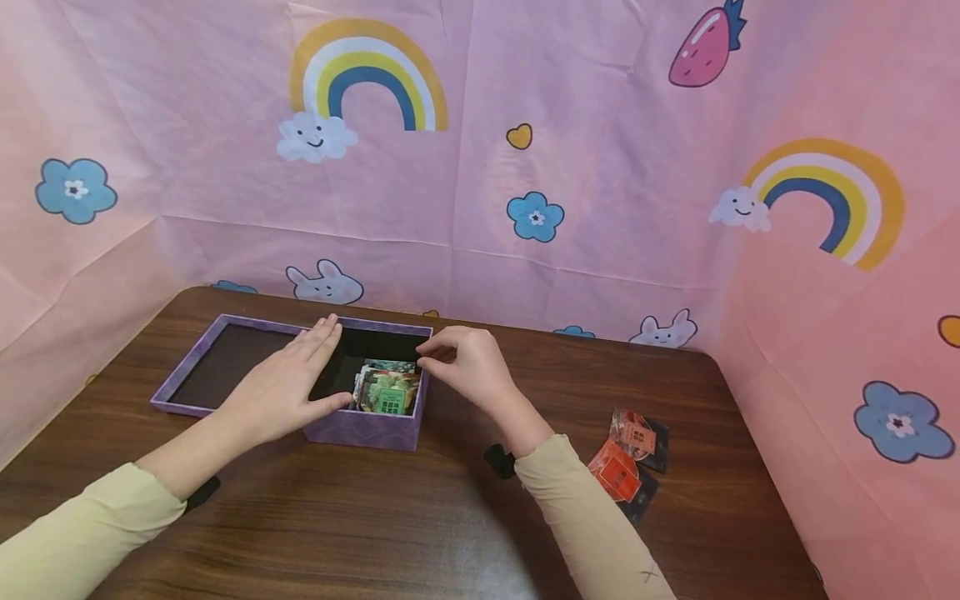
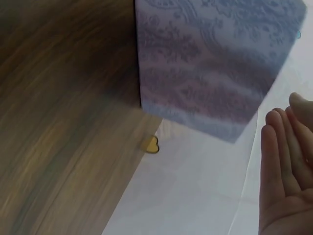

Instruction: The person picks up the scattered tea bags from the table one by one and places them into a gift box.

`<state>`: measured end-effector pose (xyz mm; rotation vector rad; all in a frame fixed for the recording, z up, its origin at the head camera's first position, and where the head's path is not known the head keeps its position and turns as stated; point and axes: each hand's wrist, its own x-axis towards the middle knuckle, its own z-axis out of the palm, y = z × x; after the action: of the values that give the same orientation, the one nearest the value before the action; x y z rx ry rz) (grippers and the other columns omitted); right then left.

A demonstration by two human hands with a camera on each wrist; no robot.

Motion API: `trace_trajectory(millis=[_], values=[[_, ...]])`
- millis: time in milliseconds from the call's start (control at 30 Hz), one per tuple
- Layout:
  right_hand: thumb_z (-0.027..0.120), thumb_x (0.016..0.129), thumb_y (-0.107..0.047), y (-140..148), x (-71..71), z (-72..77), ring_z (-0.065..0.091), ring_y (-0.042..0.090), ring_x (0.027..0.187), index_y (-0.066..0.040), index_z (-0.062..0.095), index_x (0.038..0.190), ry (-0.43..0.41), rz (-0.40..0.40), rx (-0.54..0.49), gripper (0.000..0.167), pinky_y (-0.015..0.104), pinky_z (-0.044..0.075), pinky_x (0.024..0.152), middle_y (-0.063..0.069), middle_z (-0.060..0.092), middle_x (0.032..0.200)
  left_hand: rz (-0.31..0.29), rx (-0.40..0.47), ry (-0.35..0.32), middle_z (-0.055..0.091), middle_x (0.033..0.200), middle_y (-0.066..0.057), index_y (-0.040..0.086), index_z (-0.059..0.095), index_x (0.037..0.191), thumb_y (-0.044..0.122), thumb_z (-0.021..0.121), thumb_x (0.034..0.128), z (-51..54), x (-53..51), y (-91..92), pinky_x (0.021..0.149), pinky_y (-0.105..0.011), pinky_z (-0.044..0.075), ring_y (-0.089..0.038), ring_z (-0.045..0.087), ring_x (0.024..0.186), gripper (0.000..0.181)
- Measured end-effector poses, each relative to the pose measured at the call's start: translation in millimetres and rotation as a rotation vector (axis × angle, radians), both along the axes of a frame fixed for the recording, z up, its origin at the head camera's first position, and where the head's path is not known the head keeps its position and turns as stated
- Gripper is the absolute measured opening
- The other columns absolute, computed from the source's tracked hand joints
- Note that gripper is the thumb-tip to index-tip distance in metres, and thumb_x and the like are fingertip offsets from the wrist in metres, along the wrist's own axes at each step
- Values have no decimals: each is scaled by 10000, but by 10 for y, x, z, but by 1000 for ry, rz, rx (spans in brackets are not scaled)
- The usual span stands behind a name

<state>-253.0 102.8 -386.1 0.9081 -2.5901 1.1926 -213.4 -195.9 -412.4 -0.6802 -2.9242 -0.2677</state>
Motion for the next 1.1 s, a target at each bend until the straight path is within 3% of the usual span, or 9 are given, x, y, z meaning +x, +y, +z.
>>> trace_trajectory(millis=[233,533,833,1100], values=[[840,910,-69,281,31,37,790,200,914,-85,846,1048,-40,-32,-35,139,251,665,778,60,824,1016,-6,4,0,198,1751,-263,-81,230,1653,631,628,995,-8,0,3,1342,-556,247,-413,219,1639,1048],[830,913,-40,726,112,99,779,228,954,-84,826,1088,-81,-45,-20,181,403,676,841,79,811,1064,-9,5,11,203,1751,-262,-78,236,1653,648,621,991,-14,-16,-1,1344,-554,242,-413,228,1636,1056],[846,895,-34,1161,237,138,773,200,950,-97,818,1121,-44,-96,42,236,288,662,817,71,808,1074,-7,12,9,187,1755,-258,-74,231,1656,651,619,991,-13,-15,-9,1342,-556,246,-413,224,1637,1058],[854,882,-26,1546,360,129,773,196,924,-106,814,1113,4,-141,96,248,339,664,820,91,808,1069,-9,11,10,190,1754,-259,-74,228,1656,646,619,994,-31,-22,-11,1341,-559,247,-414,225,1637,1053]])
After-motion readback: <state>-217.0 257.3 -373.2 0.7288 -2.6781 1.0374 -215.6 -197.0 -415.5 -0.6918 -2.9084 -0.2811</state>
